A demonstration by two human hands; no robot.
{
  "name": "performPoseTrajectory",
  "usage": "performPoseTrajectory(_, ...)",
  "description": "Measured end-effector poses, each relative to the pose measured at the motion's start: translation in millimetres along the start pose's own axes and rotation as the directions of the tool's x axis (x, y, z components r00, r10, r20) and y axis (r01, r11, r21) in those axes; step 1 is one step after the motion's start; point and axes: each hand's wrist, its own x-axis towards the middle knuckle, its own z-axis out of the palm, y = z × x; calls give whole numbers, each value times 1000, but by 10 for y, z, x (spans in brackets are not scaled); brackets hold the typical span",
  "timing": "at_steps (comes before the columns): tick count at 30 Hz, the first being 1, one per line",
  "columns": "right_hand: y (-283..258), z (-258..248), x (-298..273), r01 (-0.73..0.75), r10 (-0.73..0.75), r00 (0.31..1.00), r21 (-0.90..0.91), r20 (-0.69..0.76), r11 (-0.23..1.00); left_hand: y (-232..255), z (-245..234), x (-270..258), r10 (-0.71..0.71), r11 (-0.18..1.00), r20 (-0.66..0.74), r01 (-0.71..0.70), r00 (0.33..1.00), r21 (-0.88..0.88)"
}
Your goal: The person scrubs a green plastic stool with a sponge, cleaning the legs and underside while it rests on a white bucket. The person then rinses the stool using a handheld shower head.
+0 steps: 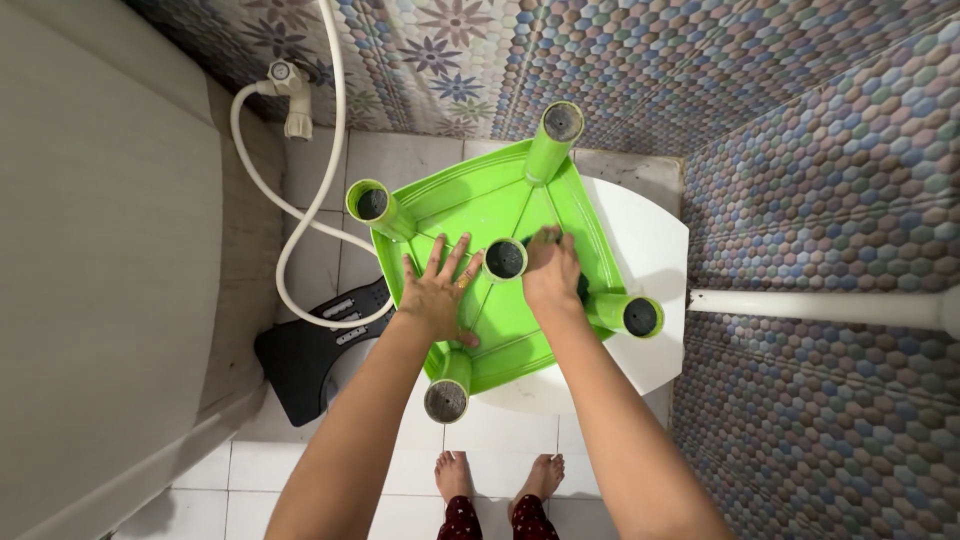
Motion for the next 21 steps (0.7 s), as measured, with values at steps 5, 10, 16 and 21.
performPoseTrajectory(5,61,-99,-416,-5,6,999,-34,33,999,0,45,1,-6,1000,-49,5,999,-4)
performPoseTrajectory(10,84,-257,-761,129,-126,984,14,-124,992,-2,118,22,11,998,-127,-4,992,55)
performPoseTrajectory(16,93,-447,-1006,241,-205,956,166,-209,956,-69,537,-1,-23,985,-604,-86,797,-150)
performPoseTrajectory(21,47,-592,-958,83,-51,995,474,-81,877,-163,1200,-182,-549,744,-649,-47,527,-667)
